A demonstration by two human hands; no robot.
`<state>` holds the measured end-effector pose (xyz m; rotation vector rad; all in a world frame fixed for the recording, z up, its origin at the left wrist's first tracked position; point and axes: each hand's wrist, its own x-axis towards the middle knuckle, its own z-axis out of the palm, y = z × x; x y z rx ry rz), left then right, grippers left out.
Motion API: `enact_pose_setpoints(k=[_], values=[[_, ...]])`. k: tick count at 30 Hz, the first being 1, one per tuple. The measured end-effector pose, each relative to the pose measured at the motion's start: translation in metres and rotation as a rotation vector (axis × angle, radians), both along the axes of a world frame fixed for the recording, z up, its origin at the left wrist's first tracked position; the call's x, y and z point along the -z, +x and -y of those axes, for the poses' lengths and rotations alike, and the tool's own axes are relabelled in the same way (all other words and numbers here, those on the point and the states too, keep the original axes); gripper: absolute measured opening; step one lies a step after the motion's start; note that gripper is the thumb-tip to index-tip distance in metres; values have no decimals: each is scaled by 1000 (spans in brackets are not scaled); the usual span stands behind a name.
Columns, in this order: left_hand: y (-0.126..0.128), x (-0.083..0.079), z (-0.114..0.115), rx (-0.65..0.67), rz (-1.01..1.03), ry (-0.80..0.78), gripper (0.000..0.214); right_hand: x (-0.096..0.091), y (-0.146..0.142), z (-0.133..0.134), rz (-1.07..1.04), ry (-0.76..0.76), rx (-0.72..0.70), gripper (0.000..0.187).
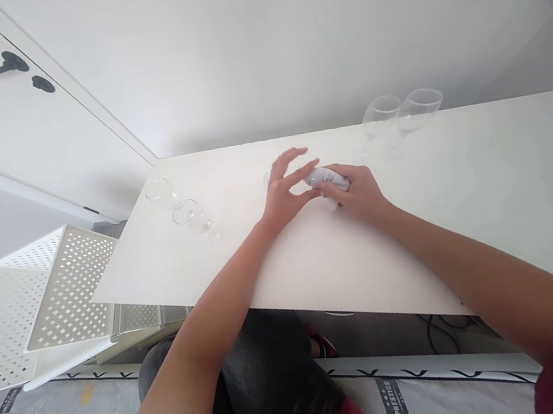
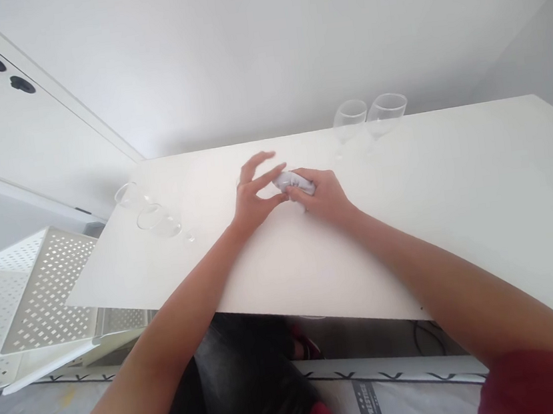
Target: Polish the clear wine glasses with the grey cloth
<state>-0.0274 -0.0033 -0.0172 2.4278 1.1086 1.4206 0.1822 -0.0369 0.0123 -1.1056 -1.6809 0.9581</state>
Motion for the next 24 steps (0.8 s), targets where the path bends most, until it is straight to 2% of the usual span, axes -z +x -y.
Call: enact_pose_setpoints(k=[2,4,7,10,12,15,16,18,21,24], values=[[-1,2,-1,75,-6,-6,43,-4,1,0,24,-28,-20,37],[-1,2,-1,94,-13,7,41,-6,2,-1,19,-64,-56,38],[3,-5,4,67,-21,4,38,-7,1,0,-16,-73,-42,42],[11,-13,16,-22,104,-49,38,-6,0,0,-91,-47,74,45],[16,-16,25,-58,282,-196,43,-3,1,-2,-156,-12,203,47],[21,-13,28,6,533,-613,52,3,5,-6,-166,86,311,48],[22,-11,26,53,606,-726,56,5,5,-7,-140,122,291,46],[21,-9,21,157,721,-837,65,9,4,-9,-47,191,169,40],[17,-11,13,226,784,-850,67,11,0,-10,152,308,-41,33],[13,-15,11,187,822,-844,62,12,-2,-11,242,382,-57,33]])
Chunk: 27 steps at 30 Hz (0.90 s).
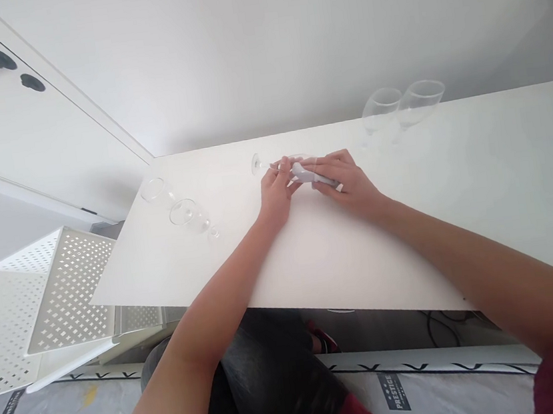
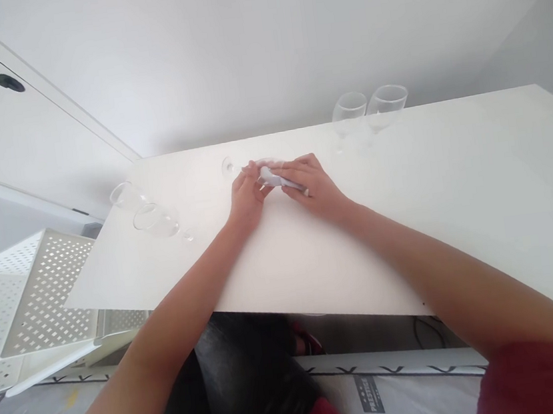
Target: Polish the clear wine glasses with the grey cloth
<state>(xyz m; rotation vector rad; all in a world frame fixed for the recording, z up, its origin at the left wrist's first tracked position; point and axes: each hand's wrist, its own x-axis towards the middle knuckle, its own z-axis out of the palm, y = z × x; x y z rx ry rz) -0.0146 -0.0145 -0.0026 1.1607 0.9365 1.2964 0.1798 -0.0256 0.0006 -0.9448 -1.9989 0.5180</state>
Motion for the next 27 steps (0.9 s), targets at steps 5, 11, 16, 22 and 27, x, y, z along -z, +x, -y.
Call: enact_pose_setpoints(k=[5,11,16,22,27], values=[[2,-2,2,-33,63,-21,63,0,0,0,-173,85,215,29],[3,2,3,-7,64,-17,67,1,-1,3,-169,57,119,18],[-3,4,3,-81,58,84,63,10,-2,-3,67,-40,-57,49],[-5,5,5,59,-50,186,60,11,-7,-2,-48,-230,-268,60],[-9,-8,11,199,146,162,58,2,-2,7,-450,-678,-516,46]])
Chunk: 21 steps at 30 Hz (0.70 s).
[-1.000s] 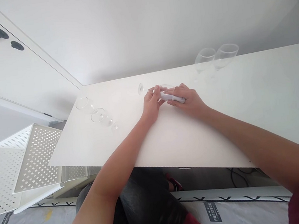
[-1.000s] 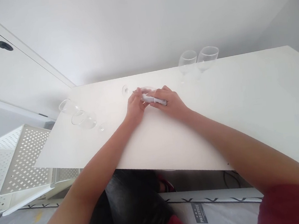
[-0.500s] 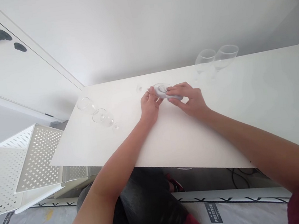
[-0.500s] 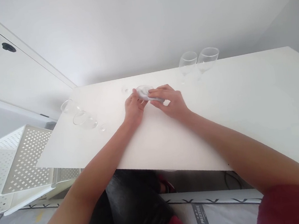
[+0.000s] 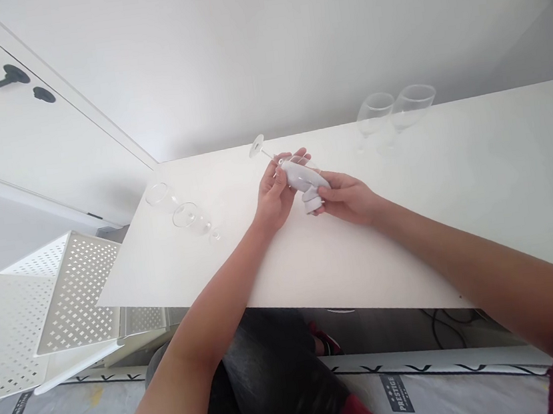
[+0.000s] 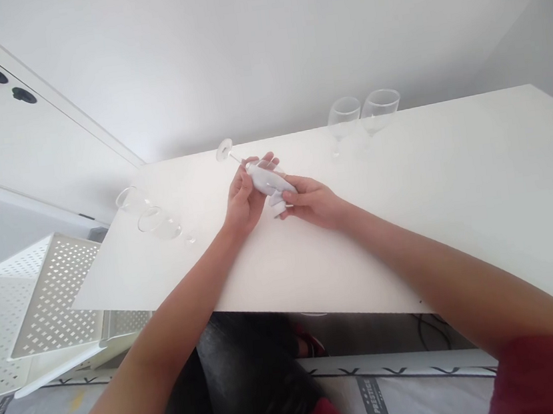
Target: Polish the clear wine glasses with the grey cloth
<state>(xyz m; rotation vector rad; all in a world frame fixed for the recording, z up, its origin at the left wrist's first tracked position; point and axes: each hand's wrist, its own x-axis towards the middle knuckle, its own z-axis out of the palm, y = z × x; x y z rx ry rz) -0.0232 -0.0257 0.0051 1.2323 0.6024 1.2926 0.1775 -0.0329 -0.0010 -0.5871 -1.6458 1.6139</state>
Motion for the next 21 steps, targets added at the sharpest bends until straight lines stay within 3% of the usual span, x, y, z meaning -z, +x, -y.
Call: enact_pose_setpoints(k=[3,5,7,9,11,14,16,18,19,21], values=[[3,0,1,5,121,-67,51,-3,0,1,-28,-65,16,45],[7,3,0,-52,129,-141,46,-2,-2,1,92,70,174,54],[9,5,0,-88,120,-171,44,1,-5,-1,230,299,332,55],[9,6,1,-100,102,-149,45,4,-8,-1,333,490,383,53],[8,4,2,-109,79,-132,48,5,-9,-1,370,533,361,56],[3,3,1,-69,75,-133,50,1,-7,1,267,263,256,62],[1,4,-2,-18,91,-107,52,-3,-4,2,102,-12,149,55],[0,5,-5,-4,85,-78,55,-6,-1,2,-23,-179,78,49],[1,6,-6,-15,71,-81,56,-7,0,1,-42,-187,80,48],[2,7,-6,-50,31,-127,55,-4,-1,0,28,-52,157,51]])
